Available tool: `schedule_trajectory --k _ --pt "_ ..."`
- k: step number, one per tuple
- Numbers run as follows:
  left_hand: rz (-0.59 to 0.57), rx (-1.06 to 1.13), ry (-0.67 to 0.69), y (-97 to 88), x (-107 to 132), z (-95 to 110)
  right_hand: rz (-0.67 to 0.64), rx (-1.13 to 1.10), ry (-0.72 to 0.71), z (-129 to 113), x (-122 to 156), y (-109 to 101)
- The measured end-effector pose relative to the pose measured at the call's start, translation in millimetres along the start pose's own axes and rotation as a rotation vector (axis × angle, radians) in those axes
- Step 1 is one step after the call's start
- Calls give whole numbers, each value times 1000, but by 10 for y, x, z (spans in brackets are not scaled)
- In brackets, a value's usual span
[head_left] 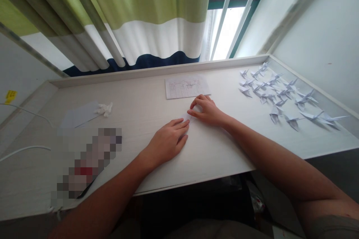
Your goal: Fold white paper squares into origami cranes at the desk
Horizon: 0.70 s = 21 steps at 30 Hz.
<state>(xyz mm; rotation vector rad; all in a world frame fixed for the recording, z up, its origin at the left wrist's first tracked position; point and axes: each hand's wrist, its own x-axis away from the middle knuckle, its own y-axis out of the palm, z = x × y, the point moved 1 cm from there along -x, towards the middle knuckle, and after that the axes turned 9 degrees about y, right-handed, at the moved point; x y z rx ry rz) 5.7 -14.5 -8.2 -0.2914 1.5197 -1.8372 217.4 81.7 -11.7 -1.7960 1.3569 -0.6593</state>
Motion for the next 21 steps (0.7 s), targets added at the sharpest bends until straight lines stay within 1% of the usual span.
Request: schedule_trajectory --k 3,6,13,15,17,18,19,21 --pt "15 12 2 9 8 -8 3 -10 5 7 -10 -3" --pt "28 14 4 19 14 -17 13 -7 43 -11 -20 11" --pt "25 -19 4 23 3 -6 40 -45 62 -6 -51 14" --pt "20 -17 -7 15 -1 0 21 -130 31 34 -67 -10" --pt "14 -13 -11 5 -3 4 -7 -268 -13 80 -80 -41" --pt "11 -12 -10 0 -3 5 11 -310 -33 99 -82 -57" --pt "10 -12 -9 -5 -3 3 28 -311 -82 107 -79 -70" --pt "13 -9 -7 -15 -2 -6 -2 -271 -210 96 -58 -79"
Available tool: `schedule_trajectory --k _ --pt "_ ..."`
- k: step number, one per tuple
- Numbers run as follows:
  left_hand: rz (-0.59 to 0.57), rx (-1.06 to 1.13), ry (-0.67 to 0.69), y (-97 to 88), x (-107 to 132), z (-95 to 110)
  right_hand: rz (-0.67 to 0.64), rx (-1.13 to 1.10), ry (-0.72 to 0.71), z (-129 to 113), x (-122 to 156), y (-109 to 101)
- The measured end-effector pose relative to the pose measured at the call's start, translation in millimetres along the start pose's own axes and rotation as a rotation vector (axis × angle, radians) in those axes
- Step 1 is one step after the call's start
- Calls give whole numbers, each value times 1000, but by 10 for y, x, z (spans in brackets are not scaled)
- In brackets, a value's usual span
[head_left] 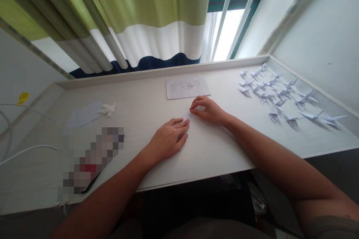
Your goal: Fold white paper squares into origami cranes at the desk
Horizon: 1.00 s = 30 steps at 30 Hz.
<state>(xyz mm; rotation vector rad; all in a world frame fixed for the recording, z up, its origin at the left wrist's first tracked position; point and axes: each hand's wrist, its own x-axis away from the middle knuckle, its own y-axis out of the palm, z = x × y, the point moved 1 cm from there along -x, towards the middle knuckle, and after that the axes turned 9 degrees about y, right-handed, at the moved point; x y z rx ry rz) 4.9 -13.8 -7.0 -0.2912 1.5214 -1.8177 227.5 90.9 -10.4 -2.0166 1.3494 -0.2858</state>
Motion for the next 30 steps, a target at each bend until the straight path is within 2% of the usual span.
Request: schedule_trajectory --k 4,8,12,14,21,26,30 --pt "10 32 10 -5 -5 -36 -133 88 -142 -76 41 29" --pt "34 100 4 8 -15 -94 -177 194 -134 -111 60 19" --pt "137 193 -69 -26 -13 -192 -179 262 -106 -152 80 17" --pt "177 148 -105 -56 -10 -247 -165 277 -100 -183 91 38" --pt "96 38 -53 -54 -31 -286 -133 316 -105 -233 106 101" --pt "39 -36 -51 -78 -53 -177 -227 221 -157 -208 114 56" --pt "87 -54 25 -87 -41 -144 -246 166 -202 -159 97 43"
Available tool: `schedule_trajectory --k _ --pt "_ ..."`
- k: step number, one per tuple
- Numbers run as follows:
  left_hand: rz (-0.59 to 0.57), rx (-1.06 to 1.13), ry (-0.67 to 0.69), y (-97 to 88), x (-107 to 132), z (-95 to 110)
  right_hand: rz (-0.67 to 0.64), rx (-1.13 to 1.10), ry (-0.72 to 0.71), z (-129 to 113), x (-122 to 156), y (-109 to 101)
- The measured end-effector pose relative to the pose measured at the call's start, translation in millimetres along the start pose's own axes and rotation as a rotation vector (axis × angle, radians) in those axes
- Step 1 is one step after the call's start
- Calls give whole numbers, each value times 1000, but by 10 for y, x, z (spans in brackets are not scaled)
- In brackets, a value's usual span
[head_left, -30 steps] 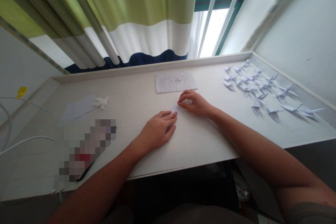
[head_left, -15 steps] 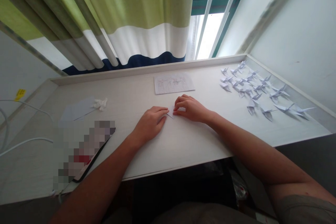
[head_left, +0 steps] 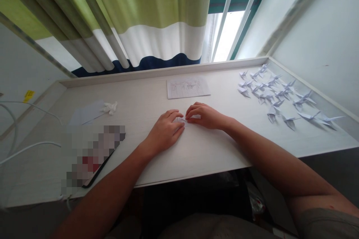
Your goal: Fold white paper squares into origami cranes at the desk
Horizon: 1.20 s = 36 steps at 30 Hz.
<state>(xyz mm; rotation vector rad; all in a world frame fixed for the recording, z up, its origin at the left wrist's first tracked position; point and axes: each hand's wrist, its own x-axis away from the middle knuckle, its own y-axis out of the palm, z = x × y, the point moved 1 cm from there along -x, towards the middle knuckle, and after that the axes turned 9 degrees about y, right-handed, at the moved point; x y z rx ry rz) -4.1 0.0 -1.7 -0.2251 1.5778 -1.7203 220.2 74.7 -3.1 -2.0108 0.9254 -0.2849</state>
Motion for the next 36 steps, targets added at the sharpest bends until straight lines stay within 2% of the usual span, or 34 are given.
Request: schedule_trajectory --k 3,9,15,24,31,36 --pt "-12 61 45 31 21 -27 11 -39 -20 56 -18 3" --pt "-17 43 -53 75 24 -40 -5 -72 -39 136 -10 -47" --pt "-27 -16 -154 70 -19 42 -35 37 -47 46 10 -45" --pt "-129 -79 -163 37 -8 116 -91 148 -40 -68 52 -32" --pt "-109 -115 -143 59 20 85 -122 199 -12 -129 148 -48" --pt "-77 -48 -177 50 4 81 -97 174 -24 -95 121 -56"
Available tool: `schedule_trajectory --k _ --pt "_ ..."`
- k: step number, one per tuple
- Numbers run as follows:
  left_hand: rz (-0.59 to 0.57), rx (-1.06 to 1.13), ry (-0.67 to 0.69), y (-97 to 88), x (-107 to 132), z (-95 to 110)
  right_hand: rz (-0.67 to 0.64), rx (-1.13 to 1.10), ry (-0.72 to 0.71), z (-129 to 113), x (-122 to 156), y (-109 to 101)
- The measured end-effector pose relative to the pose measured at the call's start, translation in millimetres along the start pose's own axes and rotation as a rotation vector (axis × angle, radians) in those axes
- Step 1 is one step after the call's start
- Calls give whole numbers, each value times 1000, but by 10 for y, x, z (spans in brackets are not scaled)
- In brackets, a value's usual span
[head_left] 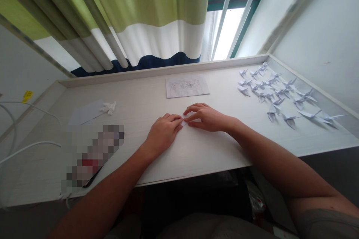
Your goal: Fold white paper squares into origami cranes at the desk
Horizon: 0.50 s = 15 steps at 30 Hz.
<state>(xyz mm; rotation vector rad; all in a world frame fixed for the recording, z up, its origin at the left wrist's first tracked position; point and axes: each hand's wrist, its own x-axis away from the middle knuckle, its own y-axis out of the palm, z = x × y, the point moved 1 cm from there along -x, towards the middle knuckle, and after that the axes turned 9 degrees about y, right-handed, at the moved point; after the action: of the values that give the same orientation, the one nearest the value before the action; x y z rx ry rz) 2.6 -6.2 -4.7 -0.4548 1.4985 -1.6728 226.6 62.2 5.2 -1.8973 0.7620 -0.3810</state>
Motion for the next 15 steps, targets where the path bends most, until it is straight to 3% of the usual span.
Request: schedule_trajectory --k 7,10,15 --pt "50 192 -60 -17 -21 -102 23 -67 -54 43 -101 50" --pt "28 325 -83 -46 -4 -183 34 -88 -61 54 -115 84" --pt "-1 353 -64 -74 2 -229 54 -107 -71 47 -142 103"
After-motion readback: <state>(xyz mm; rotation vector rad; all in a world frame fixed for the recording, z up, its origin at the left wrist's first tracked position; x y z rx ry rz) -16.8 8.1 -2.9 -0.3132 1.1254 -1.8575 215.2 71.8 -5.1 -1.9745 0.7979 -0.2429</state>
